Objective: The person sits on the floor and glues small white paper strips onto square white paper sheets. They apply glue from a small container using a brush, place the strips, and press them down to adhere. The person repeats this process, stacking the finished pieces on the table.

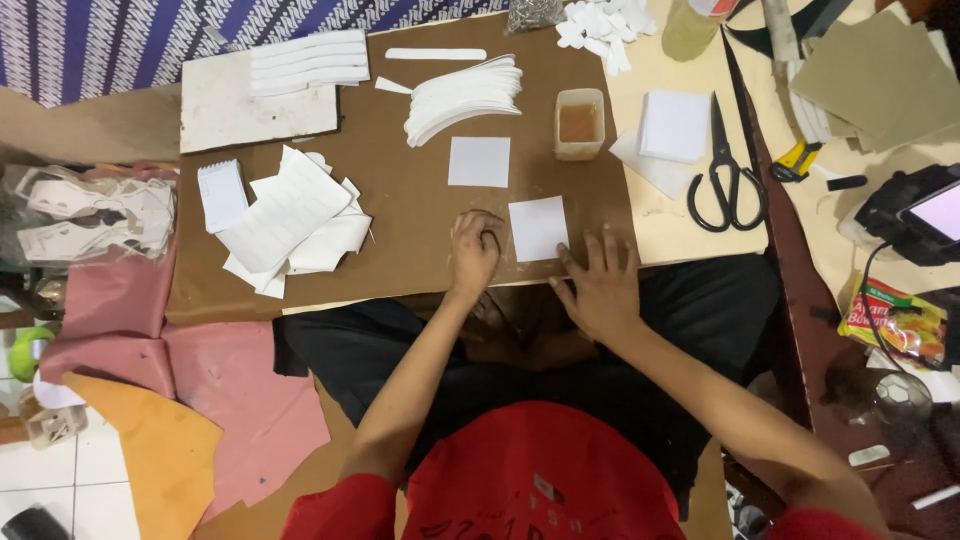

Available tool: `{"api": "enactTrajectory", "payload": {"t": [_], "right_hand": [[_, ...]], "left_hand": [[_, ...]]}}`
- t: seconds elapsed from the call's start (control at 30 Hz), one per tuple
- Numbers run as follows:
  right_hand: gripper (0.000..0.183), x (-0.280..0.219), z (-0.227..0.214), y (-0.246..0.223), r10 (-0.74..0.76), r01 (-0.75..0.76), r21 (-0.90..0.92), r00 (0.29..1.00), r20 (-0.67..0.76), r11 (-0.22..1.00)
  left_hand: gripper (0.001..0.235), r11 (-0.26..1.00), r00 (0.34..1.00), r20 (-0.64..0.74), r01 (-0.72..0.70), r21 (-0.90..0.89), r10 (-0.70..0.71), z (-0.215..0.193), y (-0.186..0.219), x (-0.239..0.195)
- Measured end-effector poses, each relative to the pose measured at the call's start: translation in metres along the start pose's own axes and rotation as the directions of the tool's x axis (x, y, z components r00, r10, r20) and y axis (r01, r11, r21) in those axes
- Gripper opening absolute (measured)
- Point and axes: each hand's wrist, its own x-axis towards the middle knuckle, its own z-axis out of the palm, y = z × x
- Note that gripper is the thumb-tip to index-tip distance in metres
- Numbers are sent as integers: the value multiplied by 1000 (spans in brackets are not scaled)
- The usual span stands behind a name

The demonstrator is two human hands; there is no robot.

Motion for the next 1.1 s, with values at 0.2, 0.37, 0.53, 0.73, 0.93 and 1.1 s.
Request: {"api": "enactTrajectory", "payload": {"t": [0.2, 0.37, 0.53, 0.73, 0.93, 1.1], "right_hand": [[53, 6, -10, -11, 114, -148, 136, 966, 230, 980], [41, 36, 0, 45, 232, -270, 182, 950, 207, 945], [64, 96, -13, 90, 488, -582, 708, 789, 373, 400], [91, 140, 15, 122, 158, -508, 716, 753, 639, -479], [107, 157, 33, 116, -5, -513, 704, 810, 587, -491], [112, 157, 100, 128, 266, -647, 761, 727, 633, -43]], "left_hand": [[29, 993, 996, -26, 88, -82, -91, -2, 8, 4], [21, 993, 994, -88, 49, -108, -59, 20, 24, 49], [51, 994, 972, 222, 94, -47, -81, 74, -5, 122], [128, 983, 776, 612, 183, 9, -150, 123, -23, 170], [129, 981, 819, 545, 101, 166, -176, 153, -69, 185], [120, 996, 854, 513, 77, 41, -87, 134, -54, 172]]}}
